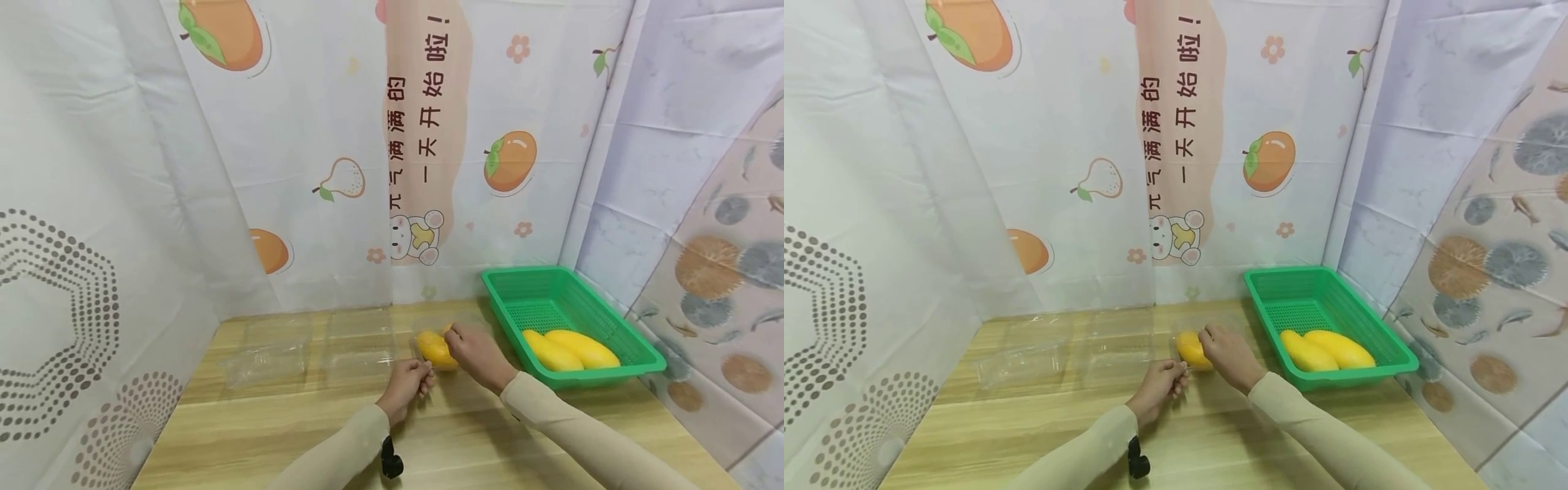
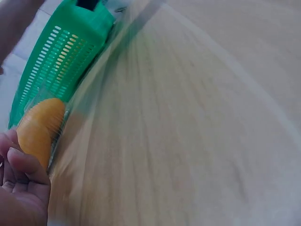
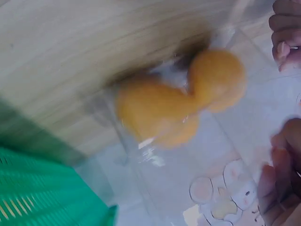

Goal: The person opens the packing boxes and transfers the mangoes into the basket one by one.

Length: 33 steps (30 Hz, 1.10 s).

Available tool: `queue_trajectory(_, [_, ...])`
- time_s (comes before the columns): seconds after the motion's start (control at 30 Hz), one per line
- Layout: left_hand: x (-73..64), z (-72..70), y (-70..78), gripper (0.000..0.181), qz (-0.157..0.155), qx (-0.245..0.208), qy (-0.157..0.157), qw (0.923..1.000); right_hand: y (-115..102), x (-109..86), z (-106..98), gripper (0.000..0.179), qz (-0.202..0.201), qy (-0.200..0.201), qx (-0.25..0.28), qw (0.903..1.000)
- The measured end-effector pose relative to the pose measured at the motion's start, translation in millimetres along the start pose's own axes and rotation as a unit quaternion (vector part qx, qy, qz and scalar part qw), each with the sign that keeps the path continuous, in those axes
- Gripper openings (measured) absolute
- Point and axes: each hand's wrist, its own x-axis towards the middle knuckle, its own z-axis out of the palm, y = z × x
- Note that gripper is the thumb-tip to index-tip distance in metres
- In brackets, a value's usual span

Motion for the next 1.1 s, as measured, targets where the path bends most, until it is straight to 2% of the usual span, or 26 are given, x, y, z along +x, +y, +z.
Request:
queue_trajectory(0.23, [-4.1,0.2,-1.8,0.031,-0.005,0.007,0.017,0.9998,15,25.4,-3,0.014,0.028,0.032,-0.003,0.9991])
queue_trajectory(0.33, [-6.3,2.7,-2.2,0.033,-0.004,0.008,0.024,0.9997,23,30.7,-1,0.017,0.046,0.05,0.004,0.9977])
queue_trajectory(0.5, [-7.5,6.0,-4.7,0.033,0.0,0.009,0.029,0.9995,37,35.1,2,0.018,0.1,0.081,0.018,0.9915])
queue_trajectory(0.6, [-7.7,6.2,-4.7,0.032,0.001,0.006,0.03,0.9995,47,36.8,3,0.017,0.144,0.084,0.025,0.9857])
queue_trajectory(0.7, [-7.7,6.2,-4.3,0.031,0.002,0.001,0.026,0.9996,57,37.6,4,0.015,0.204,0.069,0.044,0.9756])
queue_trajectory(0.83, [-6.5,6.3,-4.7,0.031,0.004,-0.003,0.025,0.9997,68,40.0,7,0.015,0.283,0.049,0.076,0.9548])
queue_trajectory(1.1, [-6.9,7.0,-4.0,0.031,0.002,-0.001,0.035,0.9994,88,39.4,19,0.015,0.378,0.058,0.137,0.9137])
